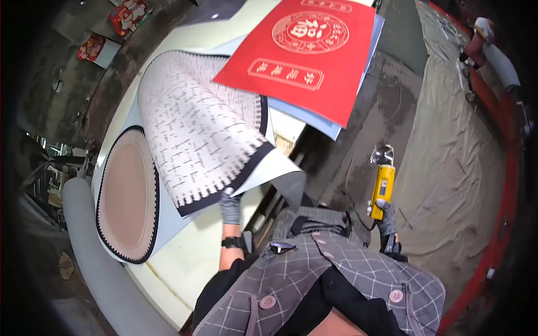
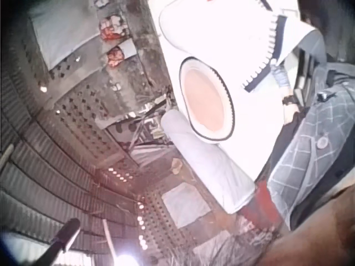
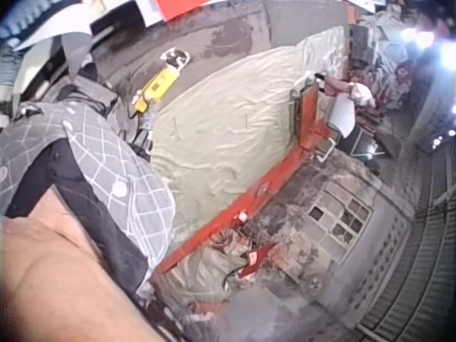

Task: Using a handheld electric cutter to trim the edges and cut specific shapes out of plastic or foam mats on a large production table.

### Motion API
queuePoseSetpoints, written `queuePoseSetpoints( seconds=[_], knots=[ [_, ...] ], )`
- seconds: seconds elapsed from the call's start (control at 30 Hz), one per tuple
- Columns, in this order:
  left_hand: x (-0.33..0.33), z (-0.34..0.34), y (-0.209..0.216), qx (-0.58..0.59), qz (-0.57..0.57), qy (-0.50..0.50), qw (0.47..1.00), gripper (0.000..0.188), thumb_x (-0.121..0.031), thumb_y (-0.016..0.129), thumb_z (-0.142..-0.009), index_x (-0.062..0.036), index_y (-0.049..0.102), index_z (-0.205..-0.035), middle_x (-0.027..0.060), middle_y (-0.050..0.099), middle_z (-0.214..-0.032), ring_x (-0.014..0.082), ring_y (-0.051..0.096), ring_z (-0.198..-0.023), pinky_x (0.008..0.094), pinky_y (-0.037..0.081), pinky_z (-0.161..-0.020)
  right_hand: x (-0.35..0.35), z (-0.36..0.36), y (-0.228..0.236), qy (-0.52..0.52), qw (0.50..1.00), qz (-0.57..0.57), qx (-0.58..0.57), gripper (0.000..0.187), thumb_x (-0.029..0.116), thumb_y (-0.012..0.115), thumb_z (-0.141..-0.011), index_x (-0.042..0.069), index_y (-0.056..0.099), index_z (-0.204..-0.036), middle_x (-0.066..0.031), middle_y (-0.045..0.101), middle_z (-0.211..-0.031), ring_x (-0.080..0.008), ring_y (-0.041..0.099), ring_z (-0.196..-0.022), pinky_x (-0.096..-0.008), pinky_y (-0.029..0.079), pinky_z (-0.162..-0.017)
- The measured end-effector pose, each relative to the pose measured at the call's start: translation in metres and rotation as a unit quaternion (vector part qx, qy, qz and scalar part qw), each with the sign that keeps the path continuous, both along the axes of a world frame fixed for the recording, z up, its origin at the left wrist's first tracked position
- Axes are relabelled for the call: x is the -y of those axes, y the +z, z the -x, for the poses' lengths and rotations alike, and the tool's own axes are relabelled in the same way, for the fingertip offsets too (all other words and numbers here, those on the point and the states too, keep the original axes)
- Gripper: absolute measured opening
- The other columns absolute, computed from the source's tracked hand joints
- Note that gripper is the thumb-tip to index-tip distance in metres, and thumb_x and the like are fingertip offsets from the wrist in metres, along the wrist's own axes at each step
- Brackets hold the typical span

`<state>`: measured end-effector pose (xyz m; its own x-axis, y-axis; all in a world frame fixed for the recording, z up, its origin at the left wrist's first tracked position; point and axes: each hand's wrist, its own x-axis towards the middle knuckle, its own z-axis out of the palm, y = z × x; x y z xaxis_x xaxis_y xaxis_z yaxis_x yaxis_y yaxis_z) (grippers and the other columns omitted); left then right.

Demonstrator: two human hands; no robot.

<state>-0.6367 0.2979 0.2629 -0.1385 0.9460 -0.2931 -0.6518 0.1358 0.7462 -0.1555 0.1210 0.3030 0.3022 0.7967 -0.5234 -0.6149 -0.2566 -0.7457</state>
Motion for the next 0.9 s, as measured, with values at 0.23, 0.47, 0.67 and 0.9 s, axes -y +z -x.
queuePoseSetpoints(
  seconds=[0.23,0.47,0.67,0.9],
  knots=[
    [0.001,0.082,0.134,-0.18,-0.05,-0.053,0.981,0.044,-0.018,0.062,-0.074,0.0046,0.054,-0.11,0.0137,0.059,-0.109,0.0263,0.057,-0.101,0.0427,0.048,-0.091,0.045,0.029,0.002,-0.007,1.0,0.002,-0.024,0.046,0.026,0.069,-0.071,-0.001,0.052,-0.105,-0.0122,0.061,-0.08,-0.0204,0.062,-0.062,-0.0315,0.054,-0.057],
    [0.02,0.183,0.161,-0.475,0.058,-0.075,0.875,0.043,-0.014,0.062,-0.079,-0.0038,0.052,-0.119,0.0078,0.057,-0.112,0.0189,0.055,-0.102,0.0308,0.044,-0.092,0.077,0.098,0.024,-0.03,0.999,-0.028,0.002,0.044,0.025,0.067,-0.072,-0.002,0.052,-0.104,-0.0117,0.061,-0.079,-0.0197,0.062,-0.062,-0.0312,0.054,-0.058],
    [0.136,0.295,0.154,-0.264,-0.134,0.042,0.954,0.072,-0.009,0.062,-0.069,-0.0034,0.033,-0.136,0.0114,0.042,-0.134,0.0263,0.04,-0.124,0.0408,0.029,-0.107,0.125,0.182,0.0,-0.031,0.998,-0.053,0.003,0.045,0.025,0.069,-0.071,-0.001,0.052,-0.104,-0.0123,0.062,-0.079,-0.0202,0.062,-0.061,-0.0311,0.054,-0.057],
    [0.254,0.484,0.033,-0.116,0.048,0.227,0.966,0.058,-0.033,0.052,-0.081,-0.004,0.042,-0.13,0.0137,0.05,-0.126,0.0254,0.05,-0.113,0.0418,0.042,-0.097,0.201,0.287,-0.031,-0.06,0.998,-0.028,-0.009,0.048,0.026,0.069,-0.07,0.0,0.051,-0.106,-0.0117,0.061,-0.079,-0.0201,0.061,-0.061,-0.031,0.053,-0.056]
  ],
)
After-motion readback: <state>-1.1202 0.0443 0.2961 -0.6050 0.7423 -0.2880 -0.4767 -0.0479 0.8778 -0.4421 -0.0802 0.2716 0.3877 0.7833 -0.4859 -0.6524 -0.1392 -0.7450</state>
